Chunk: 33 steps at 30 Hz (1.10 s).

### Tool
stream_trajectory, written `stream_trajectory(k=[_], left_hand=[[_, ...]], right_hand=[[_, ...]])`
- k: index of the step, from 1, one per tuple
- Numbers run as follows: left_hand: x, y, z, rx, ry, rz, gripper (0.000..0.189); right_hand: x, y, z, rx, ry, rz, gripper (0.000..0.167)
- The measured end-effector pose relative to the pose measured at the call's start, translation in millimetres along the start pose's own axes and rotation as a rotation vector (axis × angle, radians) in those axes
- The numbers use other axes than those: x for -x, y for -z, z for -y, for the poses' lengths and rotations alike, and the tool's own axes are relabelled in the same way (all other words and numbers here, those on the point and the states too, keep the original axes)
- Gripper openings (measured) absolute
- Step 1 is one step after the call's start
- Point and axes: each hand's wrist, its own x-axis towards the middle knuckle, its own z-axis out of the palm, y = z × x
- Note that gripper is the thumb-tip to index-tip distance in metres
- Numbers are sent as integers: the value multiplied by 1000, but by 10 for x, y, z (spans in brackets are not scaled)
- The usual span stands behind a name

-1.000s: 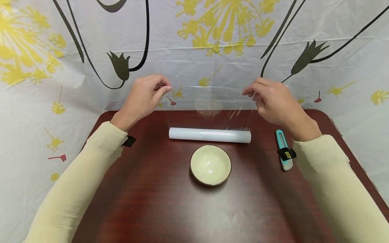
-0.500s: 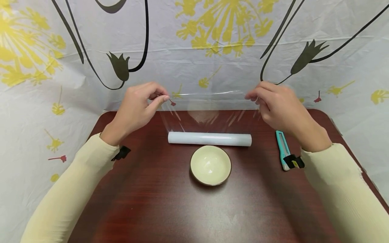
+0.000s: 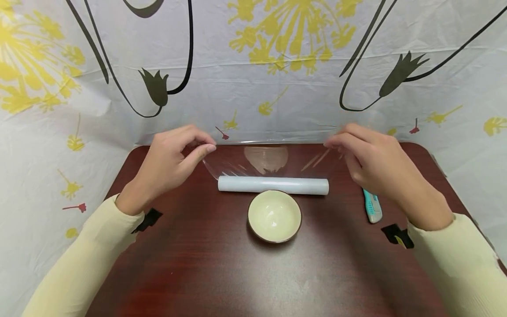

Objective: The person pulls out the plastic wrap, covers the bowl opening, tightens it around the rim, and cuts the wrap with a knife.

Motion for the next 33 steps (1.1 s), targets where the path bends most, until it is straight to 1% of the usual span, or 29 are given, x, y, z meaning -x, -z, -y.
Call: stream_trajectory(k=[4,6,8,15,22,26,27,30,32,33], left_hand=[[96,28,-54,-5,-12,2,5],[136,41,-72,-13,-17,3,5],[168,53,-92,-11,-19,3,5],[253,92,-146,-21,-51,8,6],[332,124,-204,-3,-77,25,9],[399,140,-236,17,-97,39,2],[416,146,-244,21,-101,44,5],[463,161,-265,24,-109,54,13],[484,173,-281,20,-118,59,11],[494,179,-287,19,-124,63,7]], right_hand=[[42,63,122,31,16,20,36],[55,84,173,54,33,25,42],[68,95,225,52,45,14,44],[142,122,402,-36,45,-58,44],[224,181,503,-41,58,-56,49],[275,205,550,-40,60,-61,49],[285,213,562,-38,59,-60,49],[300,218,599,-43,59,-80,48],[296,219,624,-58,63,-100,47],[298,222,633,-65,68,-105,47]])
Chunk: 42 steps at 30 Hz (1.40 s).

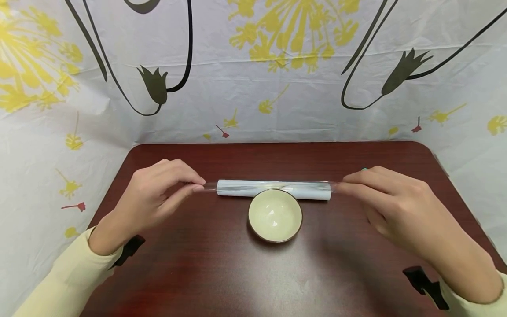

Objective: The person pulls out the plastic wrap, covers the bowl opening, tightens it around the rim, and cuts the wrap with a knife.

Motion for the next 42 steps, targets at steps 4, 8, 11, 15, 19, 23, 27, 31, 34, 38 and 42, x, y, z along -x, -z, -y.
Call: stream_trajectory(k=[4,8,11,15,19,23,27,31,34,38,42], left_hand=[[35,13,-29,3,-23,10,11],[80,17,-49,24,-54,15,15],[112,13,-61,34,-81,17,15],[142,5,-79,49,-127,19,12],[168,-1,-98,72,-166,23,8],[199,-10,-109,87,-196,31,8],[232,-21,-118,99,-226,39,8],[262,-35,-128,107,-248,52,3],[289,-47,-131,116,-261,64,3],[335,-66,-136,125,-268,86,3],[384,-90,-139,136,-278,109,3]], right_hand=[[15,10,48,-42,18,-23,47],[57,19,73,-85,32,-46,44],[68,10,79,-125,45,-73,42],[60,20,124,-144,24,-85,39],[69,53,163,-137,-14,-72,39],[136,80,160,-138,-21,-45,37],[244,78,160,-159,-27,-46,35],[340,38,188,-216,-19,-81,32],[376,17,217,-257,-5,-90,31],[397,16,249,-286,-5,-67,30],[428,12,273,-312,-6,-42,30]])
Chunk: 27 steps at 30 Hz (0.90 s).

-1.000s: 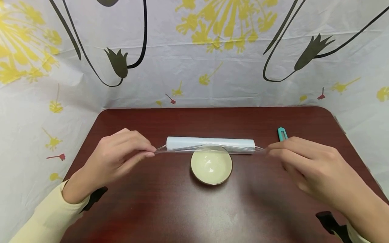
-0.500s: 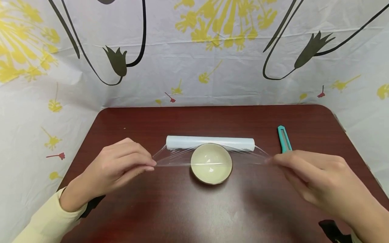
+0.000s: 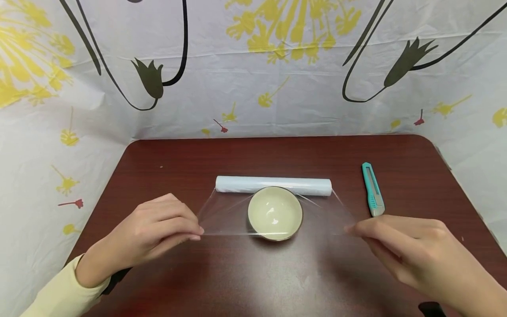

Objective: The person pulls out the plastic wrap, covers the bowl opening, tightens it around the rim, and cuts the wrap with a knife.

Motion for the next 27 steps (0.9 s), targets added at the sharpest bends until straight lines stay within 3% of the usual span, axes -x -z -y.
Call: stream_trajectory(k=[8,11,17,27], left_hand=[[90,-80,-32,44,-18,26,4],[118,-118,-44,52,-25,33,13],[197,-180,-45,66,-26,65,11],[355,-294,-43,90,2,122,14]], right_hand=[[114,-41,5,-53,27,51,29],[109,-50,21,-76,17,79,29],[64,-80,74,-123,24,99,30],[257,-80,61,-111,-43,241,32]])
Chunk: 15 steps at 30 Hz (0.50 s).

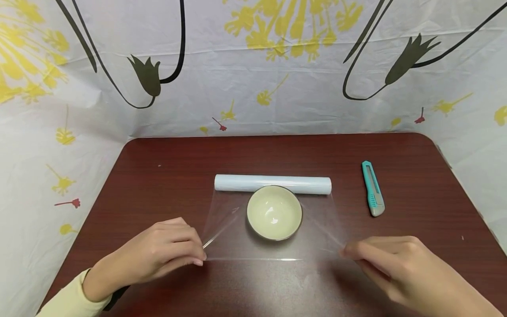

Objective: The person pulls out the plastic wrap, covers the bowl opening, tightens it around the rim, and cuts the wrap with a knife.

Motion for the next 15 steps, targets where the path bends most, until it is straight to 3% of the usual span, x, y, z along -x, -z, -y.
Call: stream_trajectory(k=[6,15], left_hand=[[49,-70,-12,16,53,34,8],[101,-159,-13,-22,103,139,7]], right_hand=[[167,-62,-43,44,-76,48,34],[294,-181,-126,43,-103,63,34]])
